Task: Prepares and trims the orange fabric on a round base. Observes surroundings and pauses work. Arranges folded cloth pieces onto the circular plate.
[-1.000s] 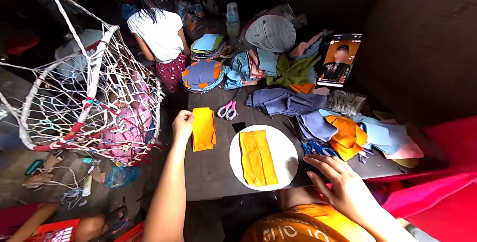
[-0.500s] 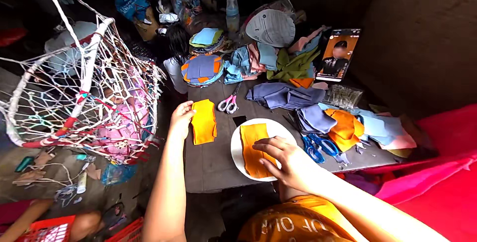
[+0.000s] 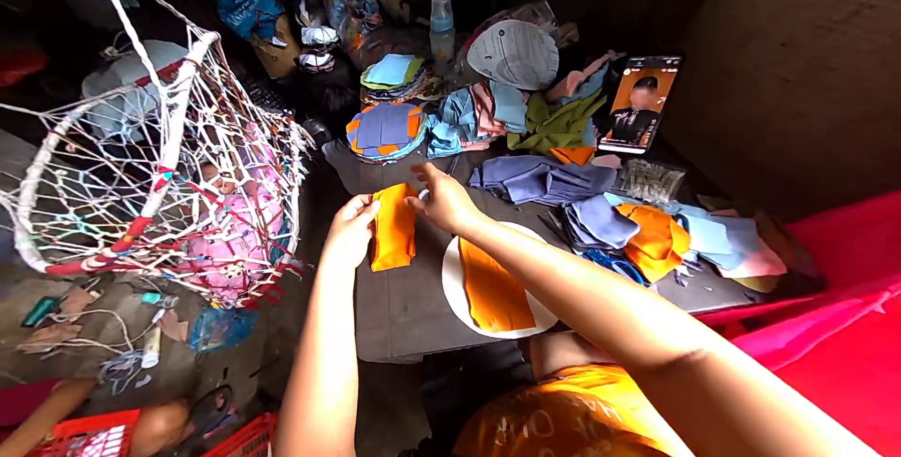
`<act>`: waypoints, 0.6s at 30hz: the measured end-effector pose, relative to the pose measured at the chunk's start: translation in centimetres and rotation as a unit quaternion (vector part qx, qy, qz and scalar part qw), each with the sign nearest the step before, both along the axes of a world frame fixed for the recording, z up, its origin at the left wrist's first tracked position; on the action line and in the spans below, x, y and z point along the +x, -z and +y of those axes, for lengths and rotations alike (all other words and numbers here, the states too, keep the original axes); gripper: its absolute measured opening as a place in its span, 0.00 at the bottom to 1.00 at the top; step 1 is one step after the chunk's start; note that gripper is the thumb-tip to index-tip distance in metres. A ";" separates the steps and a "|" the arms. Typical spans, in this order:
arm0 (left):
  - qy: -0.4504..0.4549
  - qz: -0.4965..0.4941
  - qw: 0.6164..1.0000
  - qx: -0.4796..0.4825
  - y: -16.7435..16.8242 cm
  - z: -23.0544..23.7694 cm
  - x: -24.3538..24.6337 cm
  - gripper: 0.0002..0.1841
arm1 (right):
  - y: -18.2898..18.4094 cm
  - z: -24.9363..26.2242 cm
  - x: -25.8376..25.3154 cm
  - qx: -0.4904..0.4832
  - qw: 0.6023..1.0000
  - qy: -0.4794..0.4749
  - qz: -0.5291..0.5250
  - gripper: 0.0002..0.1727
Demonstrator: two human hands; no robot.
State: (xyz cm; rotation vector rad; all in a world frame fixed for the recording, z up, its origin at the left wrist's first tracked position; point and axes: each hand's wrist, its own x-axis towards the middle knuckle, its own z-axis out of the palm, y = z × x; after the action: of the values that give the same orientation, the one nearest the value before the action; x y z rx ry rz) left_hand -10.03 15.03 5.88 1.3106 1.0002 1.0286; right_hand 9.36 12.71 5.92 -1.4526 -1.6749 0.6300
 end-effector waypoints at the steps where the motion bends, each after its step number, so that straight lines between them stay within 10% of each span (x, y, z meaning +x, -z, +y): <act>1: 0.000 -0.008 1.000 -0.008 0.0 0.0 0.0 0.06 | 0.2 0.7 -0.1 -0.036 0.999 0.006 0.023 0.30; 10: -0.120 -0.004 0.991 -0.050 1.6 2.9 0.1 0.10 | -0.4 -1.1 -1.3 0.062 0.997 0.017 -0.037 0.10; 18: -0.149 0.247 0.956 0.056 2.7 4.6 0.2 0.19 | -4.8 -5.3 0.8 0.180 0.984 -0.017 -0.006 0.08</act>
State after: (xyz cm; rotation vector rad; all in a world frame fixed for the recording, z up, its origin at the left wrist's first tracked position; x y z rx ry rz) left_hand -9.84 19.64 3.14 1.5857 1.5743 1.0116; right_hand 10.14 7.42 10.75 -1.1722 -1.7214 0.3145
